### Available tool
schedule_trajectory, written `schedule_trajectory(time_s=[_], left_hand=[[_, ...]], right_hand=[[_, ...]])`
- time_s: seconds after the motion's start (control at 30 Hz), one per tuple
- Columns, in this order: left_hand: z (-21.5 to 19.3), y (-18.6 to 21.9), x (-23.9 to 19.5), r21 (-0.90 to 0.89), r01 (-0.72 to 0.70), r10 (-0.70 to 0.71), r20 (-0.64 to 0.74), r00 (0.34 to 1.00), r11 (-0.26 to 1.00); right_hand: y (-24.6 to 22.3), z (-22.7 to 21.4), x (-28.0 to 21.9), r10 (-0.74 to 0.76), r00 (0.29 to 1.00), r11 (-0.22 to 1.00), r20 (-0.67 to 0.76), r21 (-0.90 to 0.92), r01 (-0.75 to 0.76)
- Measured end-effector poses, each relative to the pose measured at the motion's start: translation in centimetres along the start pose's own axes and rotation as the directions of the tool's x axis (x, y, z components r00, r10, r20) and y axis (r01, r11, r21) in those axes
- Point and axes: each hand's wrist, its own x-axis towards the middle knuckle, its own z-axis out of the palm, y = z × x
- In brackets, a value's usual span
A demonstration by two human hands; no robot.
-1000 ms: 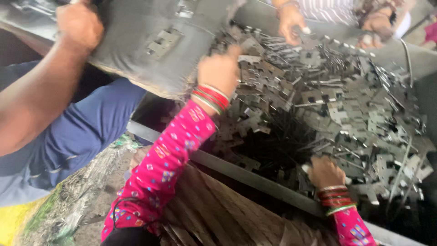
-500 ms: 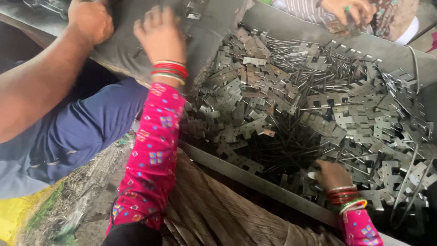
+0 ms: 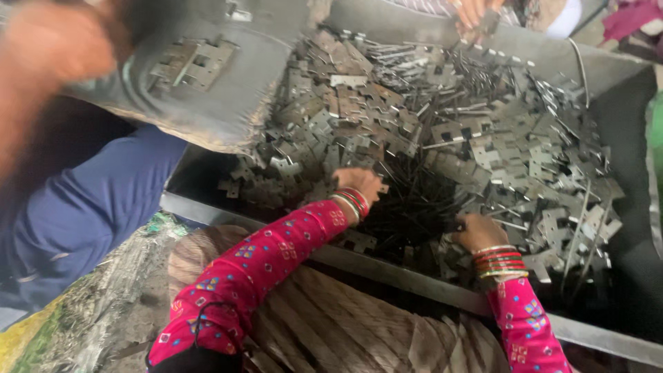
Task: The person picks metal parts and thin rods from a bin and sorts them by hand while sitting on the ground next to others.
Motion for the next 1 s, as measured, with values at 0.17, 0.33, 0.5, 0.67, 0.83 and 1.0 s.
schedule_trajectory(time_s=[0.17,0.33,0.5,0.67,0.83,1.0], left_hand=[[3.1,-1.9,0.4,0.108,0.000,0.024,-0.226,0.974,0.994],[2.5,-2.1,0.5,-0.077,-0.142,0.129,-0.149,0.980,0.987],[-1.3,-2.1,-0.1,-0.282,-0.223,0.133,-0.303,0.944,0.933],[-6.2,-1.5,-0.5,-0.910,0.125,0.320,0.265,0.909,0.396],[-9.2,-1.7,-2.5,-0.727,-0.353,0.549,0.040,0.835,0.589],[-9.8,-4.4,-0.9,-0.788,-0.375,0.491,-0.107,0.865,0.488]], right_hand=[[2.7,0.1,-0.3,-0.086,0.996,0.970,0.023,0.229,0.078],[4.1,-2.8,-4.0,-0.282,0.872,0.840,-0.400,0.336,0.426],[0.8,-8.5,-9.4,-0.029,0.817,0.185,-0.575,0.801,0.570],[-0.7,-9.4,-12.0,0.075,0.725,-0.258,-0.684,0.689,0.677],[2.7,-7.7,-11.7,0.373,0.640,-0.295,-0.671,0.569,0.768],[5.0,-6.4,-9.4,0.249,0.788,-0.432,-0.563,0.664,0.610]])
